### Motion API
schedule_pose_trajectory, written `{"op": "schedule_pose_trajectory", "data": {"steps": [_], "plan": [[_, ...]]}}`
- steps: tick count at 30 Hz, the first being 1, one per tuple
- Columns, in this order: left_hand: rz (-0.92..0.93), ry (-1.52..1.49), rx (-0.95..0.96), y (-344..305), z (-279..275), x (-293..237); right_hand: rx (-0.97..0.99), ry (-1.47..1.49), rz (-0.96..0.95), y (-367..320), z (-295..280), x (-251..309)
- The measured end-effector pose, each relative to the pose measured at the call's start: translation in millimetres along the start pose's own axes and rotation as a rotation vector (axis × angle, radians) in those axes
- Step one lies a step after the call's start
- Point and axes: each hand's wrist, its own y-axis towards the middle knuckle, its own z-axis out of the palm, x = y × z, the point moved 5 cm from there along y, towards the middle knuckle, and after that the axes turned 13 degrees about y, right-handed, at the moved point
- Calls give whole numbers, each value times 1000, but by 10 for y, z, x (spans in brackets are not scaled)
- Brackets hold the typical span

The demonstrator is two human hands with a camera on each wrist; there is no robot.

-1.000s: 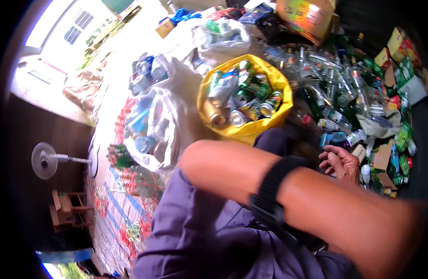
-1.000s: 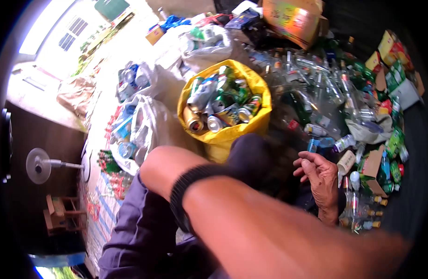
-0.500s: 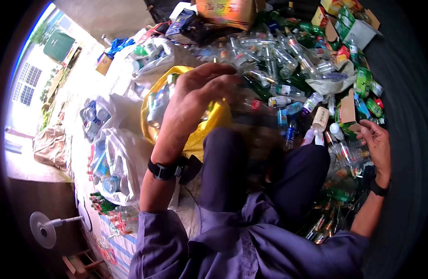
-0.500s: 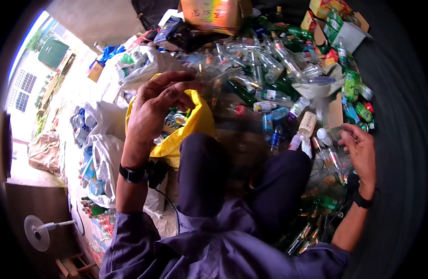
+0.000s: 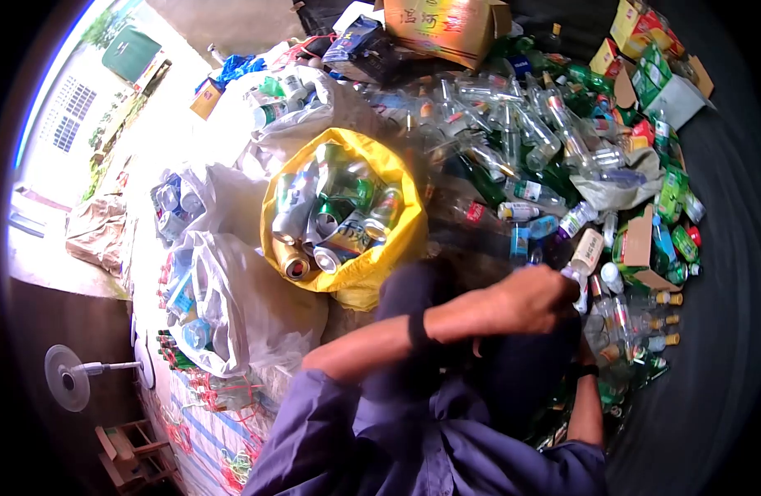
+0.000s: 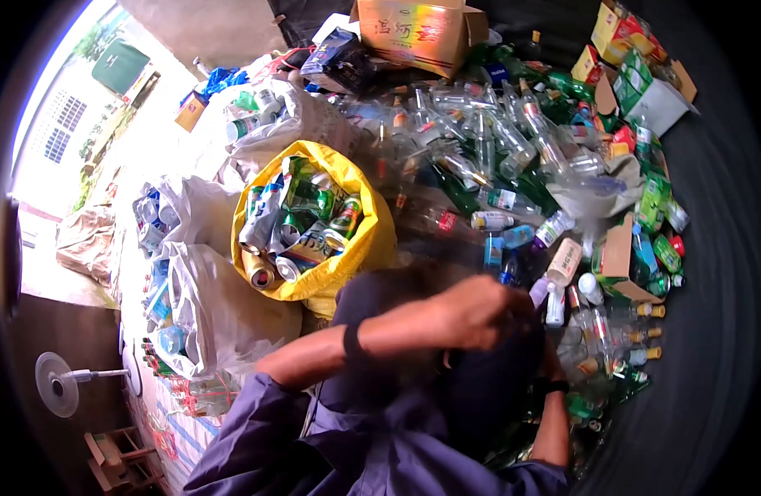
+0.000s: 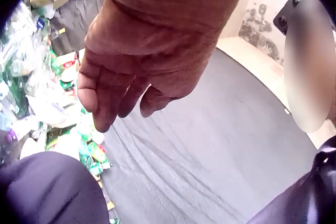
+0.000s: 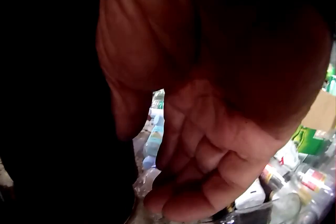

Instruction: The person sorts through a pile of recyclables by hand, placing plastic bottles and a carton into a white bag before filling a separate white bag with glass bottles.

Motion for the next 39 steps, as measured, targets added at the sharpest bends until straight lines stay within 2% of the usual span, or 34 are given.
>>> {"op": "schedule_pose_trajectory", "data": {"steps": [2, 6, 7, 8, 10, 11, 12, 14, 15, 17, 19, 21, 23, 27, 29, 31, 34, 36, 37, 39], "plan": [[93, -52, -33, 68, 12, -73, 8, 45, 76, 70, 114, 221], [57, -99, -89, 179, 48, 59, 48, 58, 92, 506, 205, 630], [-8, -114, -49, 185, 45, 104, 61, 52, 84, 637, 216, 749], [17, -191, -88, 185, 90, 163, 78, 48, 70, 782, 217, 854], [79, -147, -187, 168, 105, 257, 116, 15, 43, 1066, 231, 1104], [-66, -187, -45, 151, 157, 323, 143, 0, 28, 1230, 249, 1229], [-17, -275, -190, 127, 196, 383, 166, -21, 16, 1398, 269, 1382], [-96, -338, -64, 86, 136, 393, 259, -99, -57, 1763, 318, 1567], [-74, -376, -33, 81, 93, 389, 295, -143, -93, 1949, 374, 1608], [-34, -430, -63, 73, 8, 387, 247, -152, -239, 2283, 444, 1729], [-4, -486, -107, 84, -38, 417, 280, -133, -193, 2576, 489, 1946], [-60, -520, -109, 100, -50, 472, 315, -115, -91, 2858, 560, 2100], [-90, -583, -129, 120, -117, 491, 250, -116, -220, 3024, 641, 2258], [-166, -699, -151, 159, -205, 602, 311, -285, -279, 3434, 972, 2246], [-172, -723, -189, 173, -201, 654, 155, -268, -415, 3599, 1102, 2268], [-178, -745, -231, 179, -217, 702, 128, -265, -389, 3604, 1220, 2344], [-218, -747, -174, 171, -217, 730, 90, -305, -313, 3713, 1441, 2249], [-209, -767, -240, 165, -242, 759, 49, -467, -241, 3806, 1573, 2114], [-212, -769, -237, 176, -251, 782, 52, -465, -237, 3810, 1615, 2056], [-225, -774, -163, 199, -231, 799, -8, -548, -378, 3715, 1662, 1999]]}}
